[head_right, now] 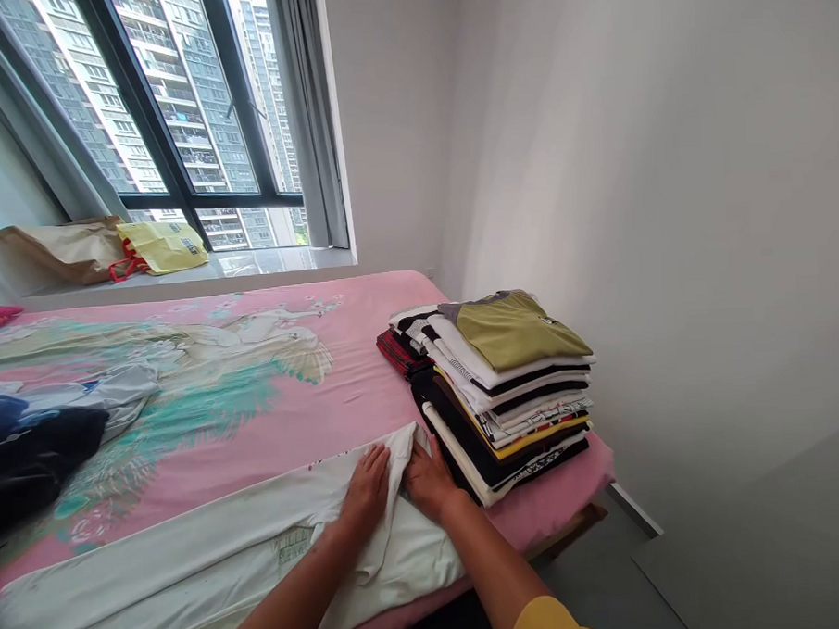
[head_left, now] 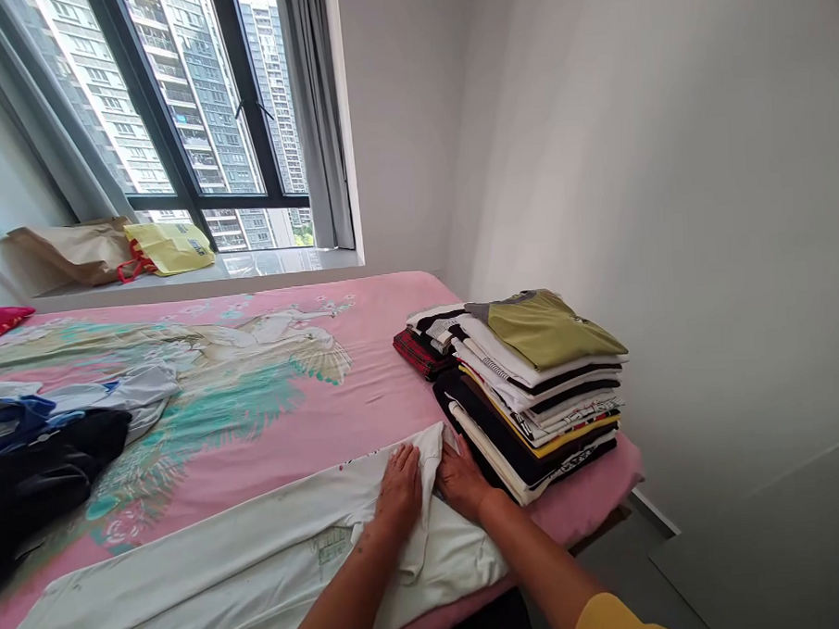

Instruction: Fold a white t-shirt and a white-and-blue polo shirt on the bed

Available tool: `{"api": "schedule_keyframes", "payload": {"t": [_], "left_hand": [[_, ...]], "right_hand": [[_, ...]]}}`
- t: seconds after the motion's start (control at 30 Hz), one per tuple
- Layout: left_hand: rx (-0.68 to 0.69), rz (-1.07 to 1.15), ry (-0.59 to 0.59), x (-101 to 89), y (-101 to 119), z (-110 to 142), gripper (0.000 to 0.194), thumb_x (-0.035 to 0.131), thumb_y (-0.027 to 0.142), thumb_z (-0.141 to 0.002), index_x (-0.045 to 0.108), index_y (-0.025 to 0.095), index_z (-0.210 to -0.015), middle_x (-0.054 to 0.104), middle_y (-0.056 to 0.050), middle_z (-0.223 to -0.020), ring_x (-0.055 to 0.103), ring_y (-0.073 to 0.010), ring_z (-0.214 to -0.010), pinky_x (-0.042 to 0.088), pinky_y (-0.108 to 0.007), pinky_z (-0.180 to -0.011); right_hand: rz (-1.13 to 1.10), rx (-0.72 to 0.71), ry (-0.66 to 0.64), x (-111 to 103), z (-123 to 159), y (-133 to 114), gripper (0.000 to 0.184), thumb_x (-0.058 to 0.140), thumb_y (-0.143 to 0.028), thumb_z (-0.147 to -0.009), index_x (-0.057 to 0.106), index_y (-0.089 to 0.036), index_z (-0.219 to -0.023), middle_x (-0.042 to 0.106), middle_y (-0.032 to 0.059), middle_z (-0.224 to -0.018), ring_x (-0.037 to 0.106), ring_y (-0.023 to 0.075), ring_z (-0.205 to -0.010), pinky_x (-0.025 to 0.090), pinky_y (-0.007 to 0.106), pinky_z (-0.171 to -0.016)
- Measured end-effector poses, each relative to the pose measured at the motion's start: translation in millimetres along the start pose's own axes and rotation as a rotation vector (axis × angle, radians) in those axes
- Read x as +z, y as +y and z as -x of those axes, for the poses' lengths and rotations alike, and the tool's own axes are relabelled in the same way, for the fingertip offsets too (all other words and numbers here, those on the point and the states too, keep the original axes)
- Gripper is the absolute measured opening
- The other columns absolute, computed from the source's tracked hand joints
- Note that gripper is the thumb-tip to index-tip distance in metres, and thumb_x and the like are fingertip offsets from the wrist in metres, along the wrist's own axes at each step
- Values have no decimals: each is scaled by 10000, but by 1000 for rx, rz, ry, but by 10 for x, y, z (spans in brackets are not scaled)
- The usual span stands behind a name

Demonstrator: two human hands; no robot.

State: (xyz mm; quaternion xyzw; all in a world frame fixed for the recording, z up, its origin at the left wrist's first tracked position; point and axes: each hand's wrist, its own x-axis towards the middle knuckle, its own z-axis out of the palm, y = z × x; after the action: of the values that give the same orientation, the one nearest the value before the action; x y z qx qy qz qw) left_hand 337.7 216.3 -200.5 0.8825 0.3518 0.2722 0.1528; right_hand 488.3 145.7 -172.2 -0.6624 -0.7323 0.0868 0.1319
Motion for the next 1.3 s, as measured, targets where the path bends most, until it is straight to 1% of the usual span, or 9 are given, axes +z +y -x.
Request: {"api": "schedule_keyframes", "payload": {"t": [0.17,0.33,0.43,0.57,0.67,0.8,0.93,1.13,1.3], "left_hand": [[111,-131,-7,24,29,108,450,327,315,-920,444,157,-1325,470,-107,-1380,361,-221,-1320,297,-458,-1098],[112,-253,-73,-2,76,94,594,408,524,-860,337,285,-1398,358,-72,-1460,266,-278,-1363,252,-499,-1094],[100,-266,-97,-4,92,90,601,448,570,-823,354,360,-1378,319,-70,-1480,239,-304,-1370,228,-532,-1085],[99,-276,-105,2,98,103,622,495,471,-825,336,293,-1399,312,-91,-1481,196,-295,-1385,196,-512,-1104],[99,-280,-77,22,88,109,628,485,480,-824,349,260,-1396,314,-111,-1477,209,-296,-1381,208,-506,-1102],[107,-280,-7,88,38,107,681,428,528,-835,330,167,-1405,335,-140,-1462,245,-288,-1370,223,-495,-1102],[117,-299,9,148,-2,122,603,387,379,-862,336,99,-1394,364,-142,-1445,241,-270,-1372,203,-482,-1114],[8,-218,-154,55,142,80,626,390,355,-834,324,101,-1403,297,-133,-1477,171,-247,-1394,106,-458,-1145],[-114,-44,-471,-360,266,-118,663,451,298,-749,360,120,-1381,316,-134,-1469,222,-277,-1378,156,-503,-1121]], "right_hand": [[-42,157,87,164,-55,109,584,307,-356,-919,196,-140,-1451,186,104,-1506,124,241,-1395,84,500,-1138],[-146,154,465,260,-46,227,500,308,-180,-877,396,-62,-1355,432,169,-1372,340,232,-1313,339,447,-1070],[-185,174,594,141,-33,102,465,257,-183,-908,429,-77,-1327,473,161,-1332,374,212,-1286,348,439,-1066],[-174,25,376,-12,-115,-167,411,305,-280,-935,503,-178,-1281,523,79,-1305,358,198,-1301,255,439,-1114],[-110,213,195,-15,-223,-184,441,331,-328,-927,502,-144,-1290,486,109,-1343,337,253,-1316,231,488,-1103],[-42,403,240,18,-300,-100,509,289,-293,-931,384,-47,-1366,317,137,-1452,199,253,-1377,208,422,-1117],[-54,247,159,68,-323,-127,520,238,-365,-949,337,-134,-1403,289,66,-1473,148,209,-1392,99,419,-1140],[-44,319,88,255,-401,-28,551,191,-376,-949,265,-118,-1430,210,65,-1501,133,173,-1395,95,365,-1138],[-16,322,86,289,-377,-19,547,197,-371,-943,261,-139,-1434,199,44,-1509,119,165,-1396,82,348,-1132]]}}
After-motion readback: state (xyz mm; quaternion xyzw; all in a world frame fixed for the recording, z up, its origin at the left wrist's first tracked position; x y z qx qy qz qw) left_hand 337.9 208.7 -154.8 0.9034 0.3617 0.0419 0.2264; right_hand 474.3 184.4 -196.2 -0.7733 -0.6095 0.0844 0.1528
